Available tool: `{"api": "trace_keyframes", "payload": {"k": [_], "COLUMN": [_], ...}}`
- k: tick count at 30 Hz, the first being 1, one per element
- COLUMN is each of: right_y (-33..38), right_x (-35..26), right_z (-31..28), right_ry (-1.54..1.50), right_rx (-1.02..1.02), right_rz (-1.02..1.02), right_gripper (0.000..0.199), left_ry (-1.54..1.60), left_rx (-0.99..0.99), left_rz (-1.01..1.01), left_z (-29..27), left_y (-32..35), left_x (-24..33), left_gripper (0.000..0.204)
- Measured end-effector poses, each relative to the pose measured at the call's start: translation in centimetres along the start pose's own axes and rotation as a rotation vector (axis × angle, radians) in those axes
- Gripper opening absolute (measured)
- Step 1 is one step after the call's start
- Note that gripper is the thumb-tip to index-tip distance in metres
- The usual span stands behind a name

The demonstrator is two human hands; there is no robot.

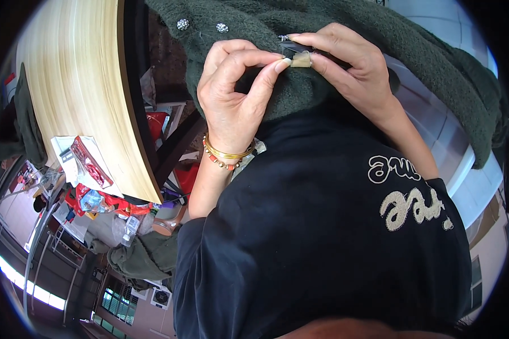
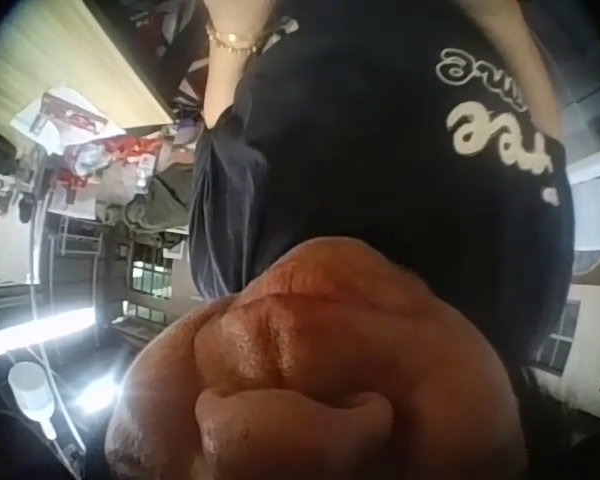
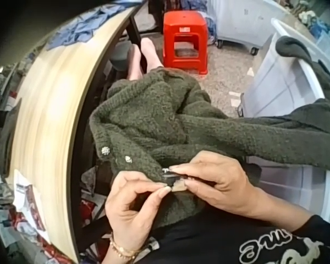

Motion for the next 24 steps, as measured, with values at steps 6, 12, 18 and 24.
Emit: {"api": "trace_keyframes", "payload": {"k": [6,12,18,24], "right_y": [-0.4,-0.3,0.2,1.4], "right_x": [0.6,2.0,3.0,1.8], "right_z": [-0.3,-2.8,-3.1,-3.6], "right_ry": [0.011,-0.230,-0.809,-0.107], "right_rx": [0.001,0.192,0.345,0.162], "right_rz": [-0.015,0.331,-0.161,0.335], "right_gripper": [0.027,0.026,0.028,0.031], "left_ry": [0.000,-0.330,-0.609,-0.571], "left_rx": [0.012,0.014,-0.408,-0.352], "left_rz": [-0.036,0.222,0.540,0.474], "left_z": [-0.2,-0.4,4.6,2.7], "left_y": [-0.1,-0.6,0.3,0.5], "left_x": [-0.3,1.7,2.0,-0.5], "left_gripper": [0.011,0.026,0.048,0.013]}}
Point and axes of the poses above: each hand's wrist, its own y-axis away from the middle knuckle, its own z-axis out of the palm, x = y × z, the point moved 5 cm from there along -y, towards the middle knuckle, and after that the axes turned 9 degrees about x, right-handed, at the moved point
